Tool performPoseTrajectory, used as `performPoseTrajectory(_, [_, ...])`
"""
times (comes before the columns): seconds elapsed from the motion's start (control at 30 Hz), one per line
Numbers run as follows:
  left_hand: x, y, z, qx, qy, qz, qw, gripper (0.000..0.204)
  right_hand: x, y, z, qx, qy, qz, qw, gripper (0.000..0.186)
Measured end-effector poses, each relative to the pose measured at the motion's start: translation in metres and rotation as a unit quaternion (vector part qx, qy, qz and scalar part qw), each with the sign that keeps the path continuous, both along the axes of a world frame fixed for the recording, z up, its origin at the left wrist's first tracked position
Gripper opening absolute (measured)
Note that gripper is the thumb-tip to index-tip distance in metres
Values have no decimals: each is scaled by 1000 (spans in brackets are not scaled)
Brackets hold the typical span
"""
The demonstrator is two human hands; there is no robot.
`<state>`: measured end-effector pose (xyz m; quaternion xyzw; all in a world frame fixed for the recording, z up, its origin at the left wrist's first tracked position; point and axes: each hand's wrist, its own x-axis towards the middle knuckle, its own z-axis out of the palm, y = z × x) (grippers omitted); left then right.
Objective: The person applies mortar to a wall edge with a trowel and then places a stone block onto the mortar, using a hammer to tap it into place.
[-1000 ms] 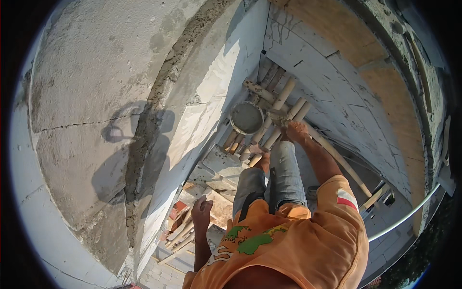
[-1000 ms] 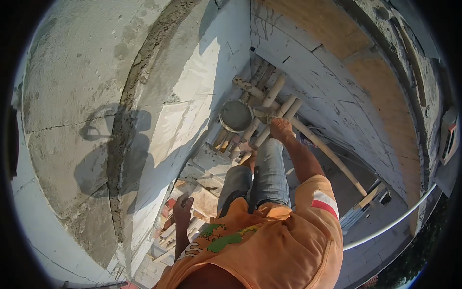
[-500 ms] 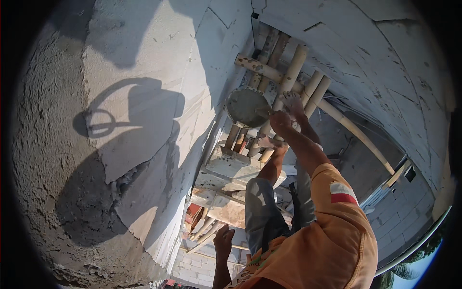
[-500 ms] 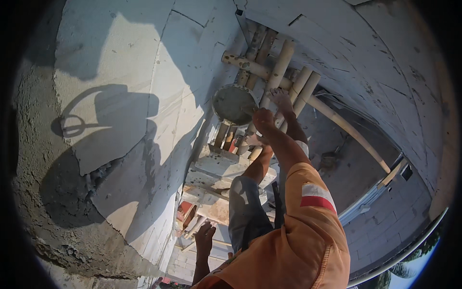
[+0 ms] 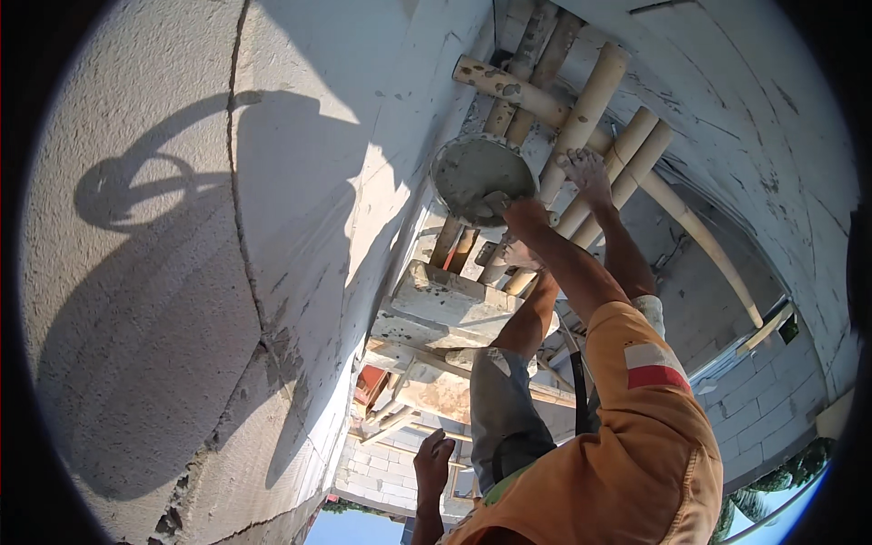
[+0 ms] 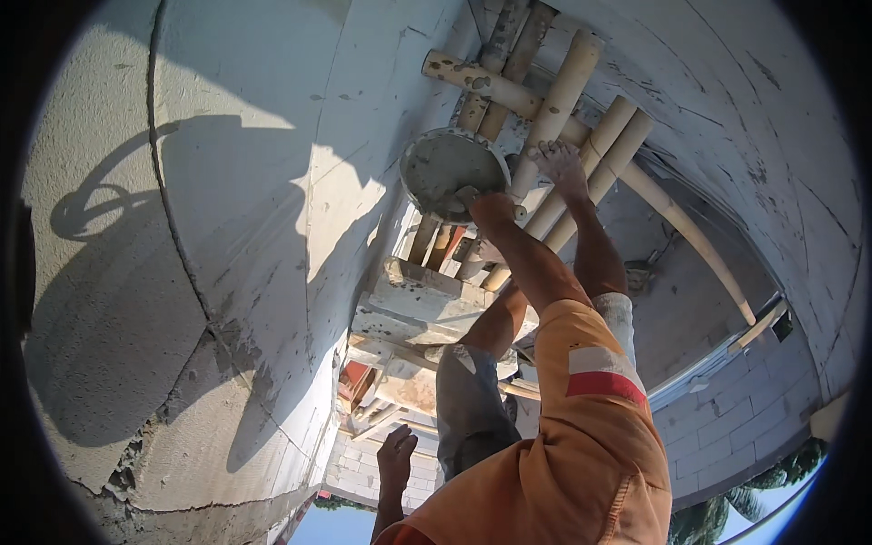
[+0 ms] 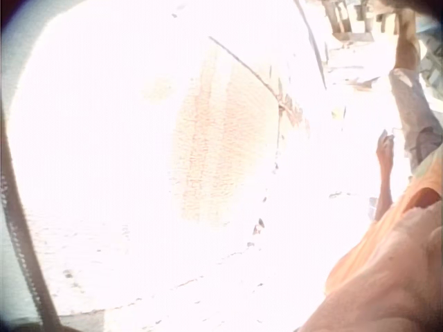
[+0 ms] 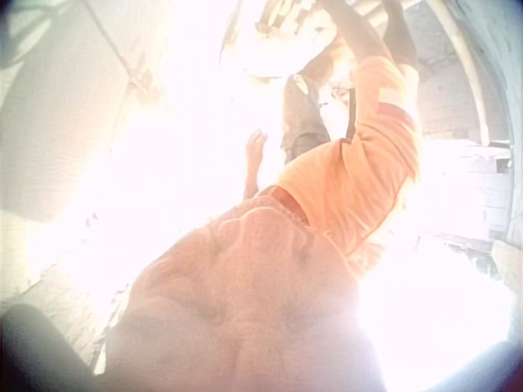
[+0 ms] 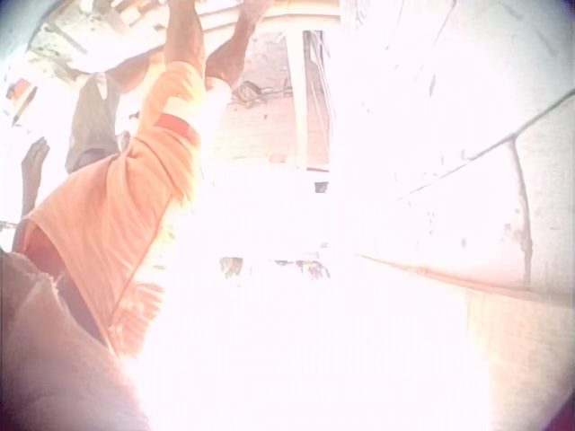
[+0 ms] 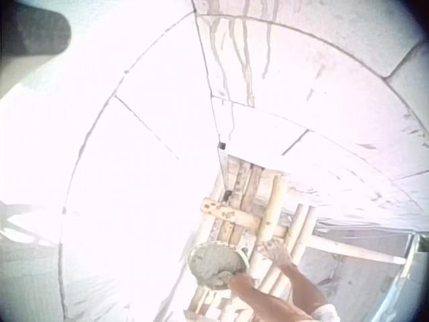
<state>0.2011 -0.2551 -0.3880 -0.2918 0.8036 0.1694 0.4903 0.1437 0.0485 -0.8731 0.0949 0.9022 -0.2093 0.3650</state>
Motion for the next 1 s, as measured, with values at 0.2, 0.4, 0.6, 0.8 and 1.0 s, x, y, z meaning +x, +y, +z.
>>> performPoseTrajectory(0.2, [4,-7,14,9,16,24,1000,42,-25,74,51,-108,-64,59,990,23])
performPoseTrajectory(0.4, [-7,-8,28,44,46,3,998,44,-33,127,106,-134,25,76,988,37])
performPoseTrajectory(0.6, [-11,-9,55,101,121,-12,987,44,-37,159,241,-169,54,71,982,38])
performPoseTrajectory(0.8, [-52,6,114,177,255,46,949,36,-39,169,494,-114,52,110,986,49])
performPoseTrajectory(1.0, [-110,19,190,309,420,233,821,48,-37,187,747,-125,144,41,981,46])
